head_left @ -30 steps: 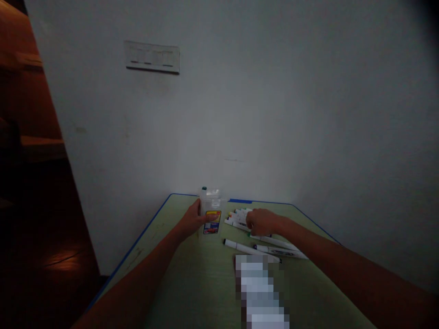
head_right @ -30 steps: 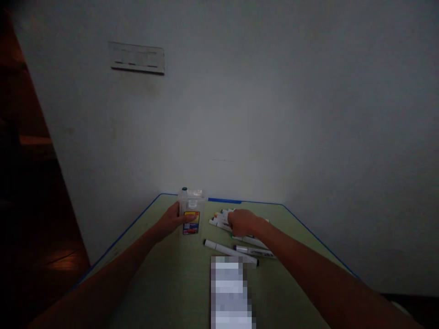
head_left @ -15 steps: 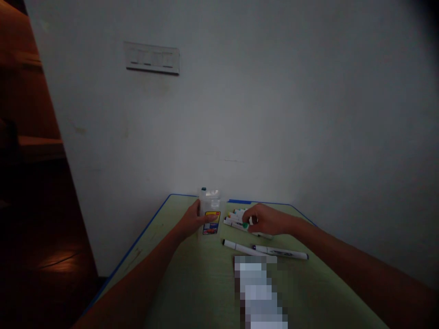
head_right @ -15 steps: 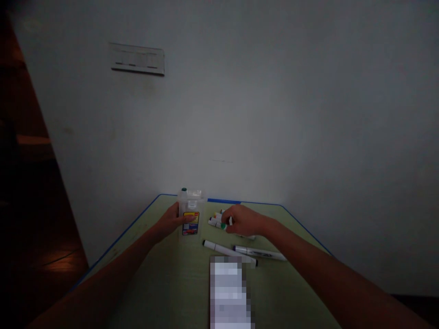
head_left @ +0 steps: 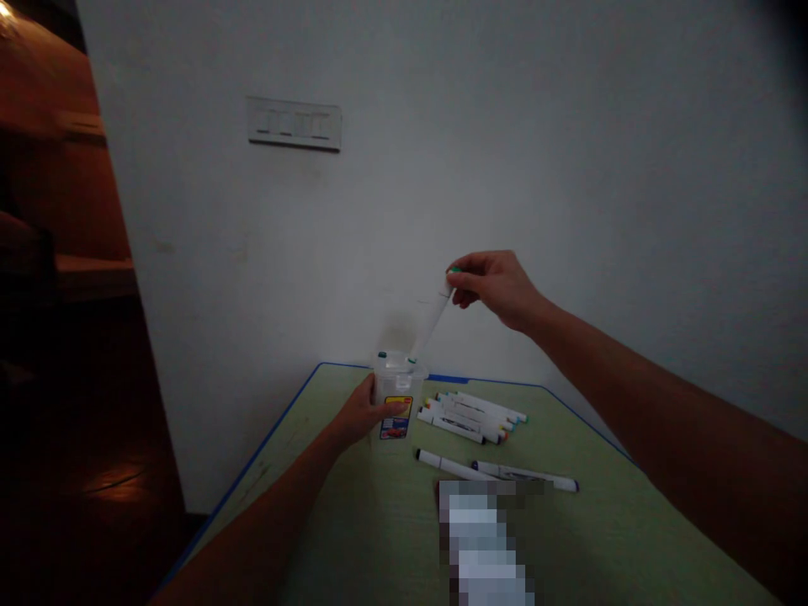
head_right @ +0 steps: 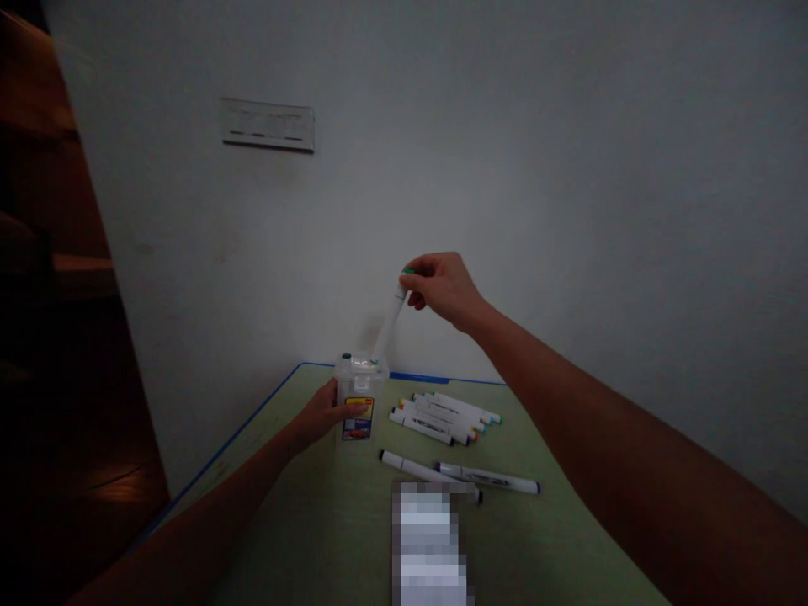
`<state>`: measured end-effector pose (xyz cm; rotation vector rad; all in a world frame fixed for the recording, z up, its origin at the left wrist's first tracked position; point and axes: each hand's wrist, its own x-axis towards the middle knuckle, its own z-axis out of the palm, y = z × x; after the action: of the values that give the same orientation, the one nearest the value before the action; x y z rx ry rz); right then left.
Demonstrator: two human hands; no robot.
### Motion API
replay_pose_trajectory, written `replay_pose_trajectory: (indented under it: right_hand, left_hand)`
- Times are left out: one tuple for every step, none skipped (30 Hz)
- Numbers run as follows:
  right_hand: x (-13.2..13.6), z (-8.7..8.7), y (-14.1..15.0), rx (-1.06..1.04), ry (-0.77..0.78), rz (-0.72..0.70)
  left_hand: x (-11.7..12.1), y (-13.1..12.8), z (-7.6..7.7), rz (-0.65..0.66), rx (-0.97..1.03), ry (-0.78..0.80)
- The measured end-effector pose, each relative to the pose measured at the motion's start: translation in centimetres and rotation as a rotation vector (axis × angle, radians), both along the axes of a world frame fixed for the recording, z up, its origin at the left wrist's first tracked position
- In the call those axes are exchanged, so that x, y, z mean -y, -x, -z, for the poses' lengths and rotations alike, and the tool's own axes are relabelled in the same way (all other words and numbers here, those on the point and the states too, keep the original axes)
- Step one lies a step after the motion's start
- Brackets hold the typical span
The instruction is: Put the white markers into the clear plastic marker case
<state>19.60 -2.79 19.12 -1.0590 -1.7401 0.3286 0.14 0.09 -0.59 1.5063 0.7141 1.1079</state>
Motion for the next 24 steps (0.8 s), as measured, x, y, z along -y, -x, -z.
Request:
replay_pose_trajectory:
  right_hand:
    - [-0.5, 0.3, 1.1, 0.047, 0.054, 0.002]
    - [-0.9, 0.9, 2.1, 0.103, 0.104, 0.006]
    - [-1.4, 1.6, 3.1, 0.17, 0.145, 0.009]
    - [-1.8, 2.4, 4.0, 0.249, 0.18, 0.012]
    - [-2.2, 3.2, 4.7, 0.335, 0.206, 0.018]
    - [-2.5, 4.0, 5.3, 0.433, 0.221, 0.026]
    - [-2.8, 4.7, 5.8, 0.541, 0.221, 0.033]
    - [-2.9, 5.3, 6.1, 0.653, 0.208, 0.039]
    - [-3.0, 5.9, 6.4, 0.763, 0.183, 0.049]
    - [-3.0, 6.3, 6.5, 0.861, 0.153, 0.062]
    - [-3.0, 6.7, 6.6, 0.939, 0.125, 0.076]
    - [-2.9, 6.9, 6.7, 0.995, 0.102, 0.091]
    - [-2.9, 7.1, 6.7, 1.028, 0.086, 0.106]
    - [-2.8, 7.1, 6.7, 1.042, 0.075, 0.116]
    - [-2.8, 7.1, 6.7, 1.045, 0.068, 0.118]
    - [-2.8, 7.1, 6.7, 1.038, 0.062, 0.116]
    - [-2.9, 7.0, 6.6, 1.024, 0.057, 0.113]
    - [-2.9, 7.0, 6.6, 1.004, 0.056, 0.109]
    - [-3.0, 6.9, 6.5, 0.979, 0.062, 0.105]
    - [-3.0, 6.9, 6.5, 0.956, 0.077, 0.102]
    - [-3.1, 6.9, 6.4, 0.939, 0.097, 0.1]
    - [-3.1, 7.0, 6.4, 0.931, 0.115, 0.099]
    - [-3.2, 7.1, 6.4, 0.933, 0.126, 0.1]
    - [-3.2, 7.2, 6.4, 0.942, 0.124, 0.104]
  left_hand:
    - [0.1, 0.0, -0.1, -0.001, 0.0, -0.001]
    - [0.2, 0.0, -0.2, -0.003, 0.001, -0.002]
    - [0.2, -0.1, -0.2, -0.007, 0.001, -0.004]
    - [0.2, -0.1, -0.2, -0.01, 0.0, -0.005]
    - [0.3, -0.1, -0.3, -0.013, 0.0, -0.007]
    - [0.2, -0.1, -0.2, -0.016, -0.001, -0.01]
    - [0.2, -0.1, -0.2, -0.02, -0.002, -0.013]
    - [0.1, -0.1, -0.1, -0.023, -0.004, -0.016]
    - [0.1, -0.1, 0.0, -0.027, -0.006, -0.019]
    - [0.0, -0.1, 0.1, -0.031, -0.008, -0.022]
    - [-0.1, -0.1, 0.2, -0.036, -0.01, -0.025]
    - [-0.2, -0.1, 0.3, -0.039, -0.012, -0.029]
    - [-0.3, -0.1, 0.4, -0.04, -0.013, -0.033]
    - [-0.4, -0.1, 0.5, -0.039, -0.013, -0.038]
    - [-0.5, -0.1, 0.5, -0.036, -0.013, -0.043]
    - [-0.5, -0.1, 0.5, -0.032, -0.013, -0.046]
    - [-0.6, -0.1, 0.5, -0.029, -0.012, -0.047]
    - [-0.6, -0.1, 0.5, -0.027, -0.011, -0.047]
    - [-0.6, -0.1, 0.5, -0.027, -0.011, -0.045]
    - [-0.6, -0.1, 0.5, -0.027, -0.012, -0.043]
    - [-0.6, -0.1, 0.6, -0.026, -0.011, -0.042]
    - [-0.6, -0.1, 0.6, -0.024, -0.011, -0.041]
    - [-0.6, -0.1, 0.6, -0.022, -0.011, -0.04]
    - [-0.6, -0.1, 0.6, -0.021, -0.011, -0.038]
